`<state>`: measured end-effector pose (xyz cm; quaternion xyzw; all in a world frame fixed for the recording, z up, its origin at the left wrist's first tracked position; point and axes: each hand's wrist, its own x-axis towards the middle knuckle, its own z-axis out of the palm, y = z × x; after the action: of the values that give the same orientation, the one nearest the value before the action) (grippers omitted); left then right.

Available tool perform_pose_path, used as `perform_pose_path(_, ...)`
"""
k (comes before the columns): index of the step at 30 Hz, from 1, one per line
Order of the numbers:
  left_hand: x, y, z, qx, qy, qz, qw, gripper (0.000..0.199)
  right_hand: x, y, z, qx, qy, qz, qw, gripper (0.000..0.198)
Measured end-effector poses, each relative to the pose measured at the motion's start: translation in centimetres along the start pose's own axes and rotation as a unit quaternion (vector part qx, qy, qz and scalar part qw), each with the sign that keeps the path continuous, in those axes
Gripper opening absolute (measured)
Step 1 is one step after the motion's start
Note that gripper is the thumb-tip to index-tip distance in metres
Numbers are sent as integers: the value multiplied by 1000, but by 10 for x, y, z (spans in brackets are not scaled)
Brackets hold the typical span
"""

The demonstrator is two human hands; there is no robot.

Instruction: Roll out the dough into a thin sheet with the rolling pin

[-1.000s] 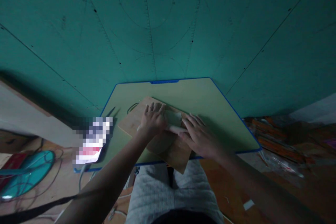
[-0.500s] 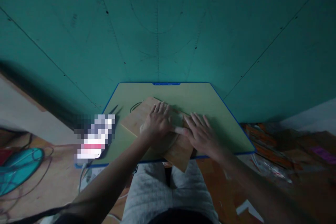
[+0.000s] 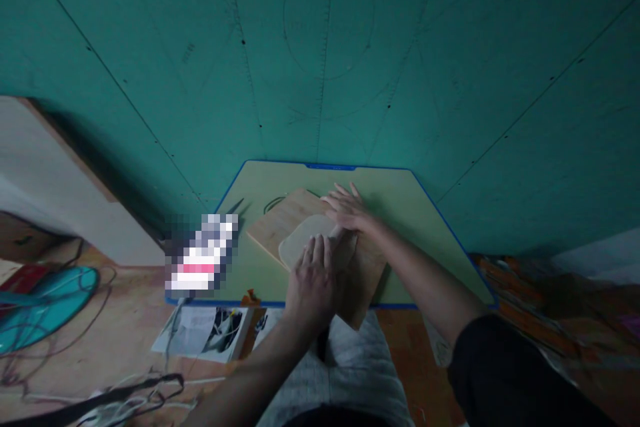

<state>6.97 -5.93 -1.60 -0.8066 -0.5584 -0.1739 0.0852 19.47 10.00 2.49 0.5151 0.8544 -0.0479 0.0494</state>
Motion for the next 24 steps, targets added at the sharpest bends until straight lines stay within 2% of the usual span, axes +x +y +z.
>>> perform_pose_path(4, 28, -35, -2, -5, -47, -12, 999, 58, -17, 0, 10, 13, -6, 46, 999, 61)
perform_pose_path(8, 46, -52, -7, -15, -94, -57, 994, 82, -37, 12, 23, 9, 26, 60, 998, 60)
perform_pose_path(11, 39, -42, -12, -44, -112, -49, 992, 82, -29, 17, 24, -2, 43, 26, 999, 60)
perform_pose_path(14, 22, -21, -15, -75, -111, -44, 990, 81, -5, 13, 18, -4, 37, -12, 999, 60)
perform_pose_path(19, 5, 9, -10, -95, -104, -52, 989, 78, 30, -5, 9, 19, 21, -20, 999, 59)
perform_pose_path(21, 5, 9, -7, -95, -86, -42, 991, 77, 31, -9, 9, 21, 21, -6, 1000, 57)
perform_pose_path(24, 12, -10, -7, -89, -64, -5, 994, 68, 15, -5, 11, 20, 19, 25, 999, 57)
